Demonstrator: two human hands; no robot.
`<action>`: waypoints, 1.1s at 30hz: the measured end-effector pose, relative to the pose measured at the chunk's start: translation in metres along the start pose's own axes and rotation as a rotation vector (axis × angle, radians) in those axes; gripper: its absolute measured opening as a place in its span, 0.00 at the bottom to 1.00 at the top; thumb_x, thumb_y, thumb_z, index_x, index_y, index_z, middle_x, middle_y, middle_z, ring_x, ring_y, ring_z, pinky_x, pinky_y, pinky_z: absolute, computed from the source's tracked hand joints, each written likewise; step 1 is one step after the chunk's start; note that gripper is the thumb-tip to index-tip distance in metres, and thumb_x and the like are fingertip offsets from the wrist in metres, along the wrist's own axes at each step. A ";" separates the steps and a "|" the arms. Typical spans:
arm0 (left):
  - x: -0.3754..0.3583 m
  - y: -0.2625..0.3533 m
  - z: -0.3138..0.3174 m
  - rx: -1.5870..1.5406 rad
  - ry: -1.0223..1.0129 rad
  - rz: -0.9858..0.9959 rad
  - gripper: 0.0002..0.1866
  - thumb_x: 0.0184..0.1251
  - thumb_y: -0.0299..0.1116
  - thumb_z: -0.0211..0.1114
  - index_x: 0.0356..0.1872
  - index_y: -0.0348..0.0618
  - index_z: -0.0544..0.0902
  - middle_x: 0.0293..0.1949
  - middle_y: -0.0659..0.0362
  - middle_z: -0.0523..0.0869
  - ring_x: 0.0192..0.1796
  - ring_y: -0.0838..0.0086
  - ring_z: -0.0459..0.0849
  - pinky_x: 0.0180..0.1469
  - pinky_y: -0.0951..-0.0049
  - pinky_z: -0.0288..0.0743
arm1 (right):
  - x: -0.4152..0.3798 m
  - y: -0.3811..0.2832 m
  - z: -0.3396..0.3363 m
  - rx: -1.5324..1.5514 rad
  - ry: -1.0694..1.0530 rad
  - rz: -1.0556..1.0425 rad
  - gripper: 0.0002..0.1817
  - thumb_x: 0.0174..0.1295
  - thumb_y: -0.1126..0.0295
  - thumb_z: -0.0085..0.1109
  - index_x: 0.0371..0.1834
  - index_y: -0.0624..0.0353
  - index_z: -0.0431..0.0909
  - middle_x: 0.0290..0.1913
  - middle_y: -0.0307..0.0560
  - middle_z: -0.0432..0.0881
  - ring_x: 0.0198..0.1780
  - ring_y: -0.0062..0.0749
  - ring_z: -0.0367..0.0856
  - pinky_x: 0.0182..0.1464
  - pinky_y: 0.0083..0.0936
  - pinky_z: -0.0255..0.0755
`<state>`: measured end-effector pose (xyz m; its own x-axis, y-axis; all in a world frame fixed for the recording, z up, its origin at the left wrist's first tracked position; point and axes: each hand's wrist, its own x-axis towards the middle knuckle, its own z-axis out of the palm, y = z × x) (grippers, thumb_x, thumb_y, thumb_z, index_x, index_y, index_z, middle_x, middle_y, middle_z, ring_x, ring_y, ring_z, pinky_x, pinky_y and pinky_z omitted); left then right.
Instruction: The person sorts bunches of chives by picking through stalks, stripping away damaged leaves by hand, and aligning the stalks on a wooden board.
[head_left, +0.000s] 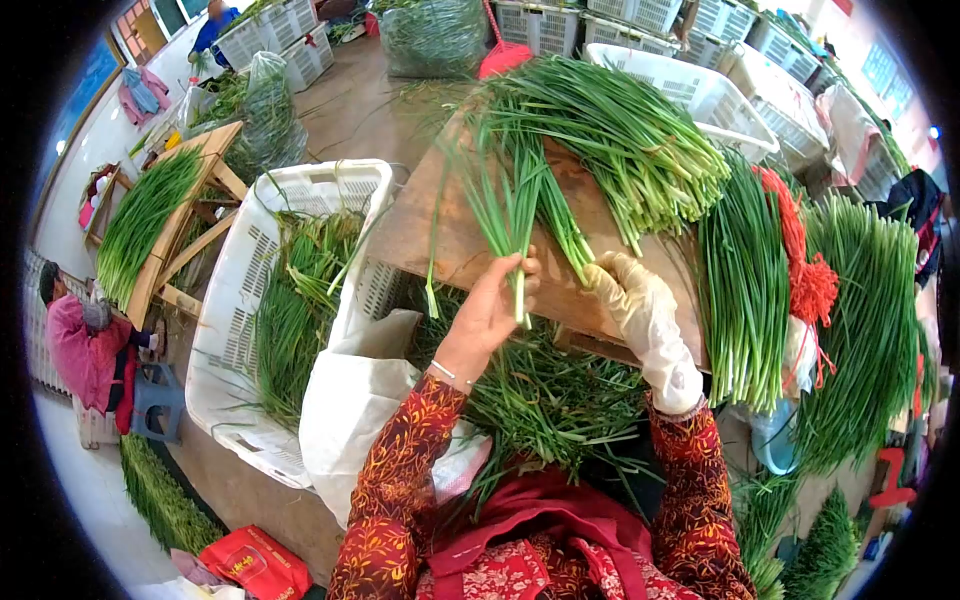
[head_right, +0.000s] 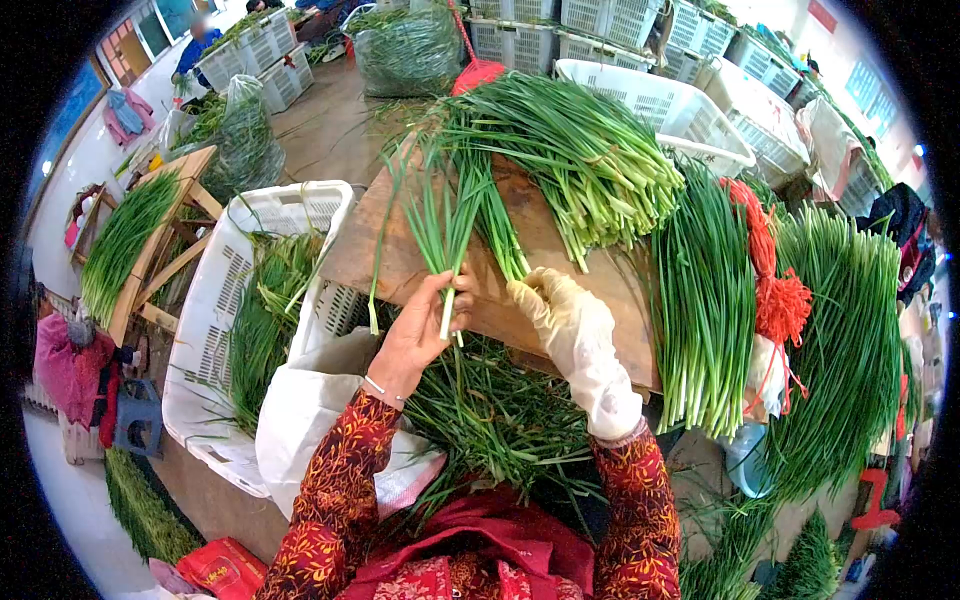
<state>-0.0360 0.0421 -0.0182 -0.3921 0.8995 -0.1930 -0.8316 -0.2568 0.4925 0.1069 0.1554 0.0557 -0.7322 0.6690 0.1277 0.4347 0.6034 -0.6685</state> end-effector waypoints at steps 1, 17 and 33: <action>-0.001 0.001 -0.001 0.003 -0.024 0.012 0.10 0.64 0.36 0.56 0.43 0.45 0.71 0.31 0.68 0.72 0.31 0.83 0.70 0.23 0.86 0.62 | 0.004 0.003 0.004 0.000 -0.001 0.001 0.15 0.53 0.54 0.58 0.30 0.56 0.76 0.24 0.45 0.78 0.27 0.37 0.77 0.31 0.29 0.69; -0.004 -0.012 0.019 0.289 0.073 -0.057 0.14 0.59 0.41 0.63 0.38 0.44 0.74 0.26 0.68 0.74 0.23 0.88 0.70 0.23 0.84 0.69 | -0.026 -0.008 0.012 0.087 -0.114 -0.063 0.16 0.48 0.59 0.64 0.36 0.55 0.74 0.27 0.43 0.78 0.29 0.39 0.79 0.32 0.31 0.71; -0.014 -0.007 0.009 0.158 0.063 0.071 0.12 0.64 0.35 0.56 0.43 0.41 0.75 0.34 0.61 0.81 0.35 0.74 0.81 0.38 0.74 0.79 | -0.031 0.003 0.011 0.864 -0.213 0.227 0.14 0.55 0.63 0.60 0.37 0.63 0.76 0.29 0.40 0.79 0.27 0.17 0.73 0.29 0.14 0.67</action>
<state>-0.0212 0.0342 -0.0111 -0.4755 0.8559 -0.2032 -0.7306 -0.2556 0.6332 0.1248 0.1320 0.0412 -0.7956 0.5857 -0.1546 0.1002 -0.1245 -0.9871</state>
